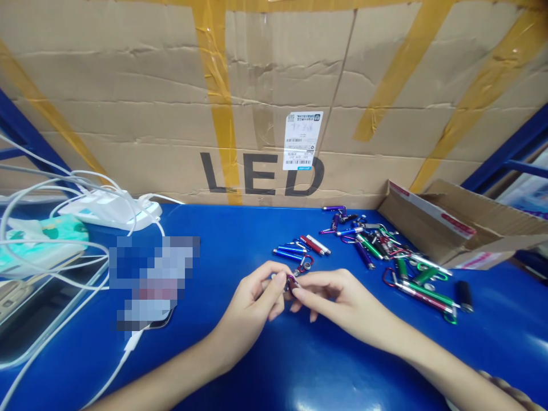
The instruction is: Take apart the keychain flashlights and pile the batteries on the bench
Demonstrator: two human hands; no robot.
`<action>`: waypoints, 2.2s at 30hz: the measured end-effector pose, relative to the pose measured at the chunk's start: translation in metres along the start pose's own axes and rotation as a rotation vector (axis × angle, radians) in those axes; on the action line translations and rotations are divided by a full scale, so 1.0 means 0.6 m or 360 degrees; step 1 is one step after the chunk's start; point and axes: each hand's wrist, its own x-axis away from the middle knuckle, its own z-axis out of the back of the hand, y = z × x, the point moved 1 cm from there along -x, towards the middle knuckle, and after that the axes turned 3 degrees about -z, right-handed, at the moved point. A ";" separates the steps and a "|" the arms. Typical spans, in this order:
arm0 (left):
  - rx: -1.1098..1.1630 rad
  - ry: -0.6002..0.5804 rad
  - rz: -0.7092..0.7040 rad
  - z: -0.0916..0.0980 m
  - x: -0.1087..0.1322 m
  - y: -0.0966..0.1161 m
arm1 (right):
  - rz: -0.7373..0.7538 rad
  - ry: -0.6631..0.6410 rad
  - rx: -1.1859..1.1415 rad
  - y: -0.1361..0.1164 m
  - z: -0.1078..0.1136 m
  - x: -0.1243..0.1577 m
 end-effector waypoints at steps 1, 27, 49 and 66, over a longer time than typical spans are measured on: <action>0.0012 -0.0010 -0.0009 0.000 0.000 0.000 | 0.0011 -0.0056 -0.0054 -0.002 -0.001 0.000; -0.1511 -0.0016 -0.0500 0.011 0.003 -0.003 | -0.0056 0.0215 -0.0152 0.000 0.016 0.002; -0.2510 0.0087 -0.1503 0.027 0.003 -0.005 | 0.0069 -0.0040 0.0300 0.012 0.011 -0.003; -0.1824 0.0114 -0.1041 0.030 -0.004 -0.003 | 0.0245 0.0145 0.0296 0.020 0.016 -0.008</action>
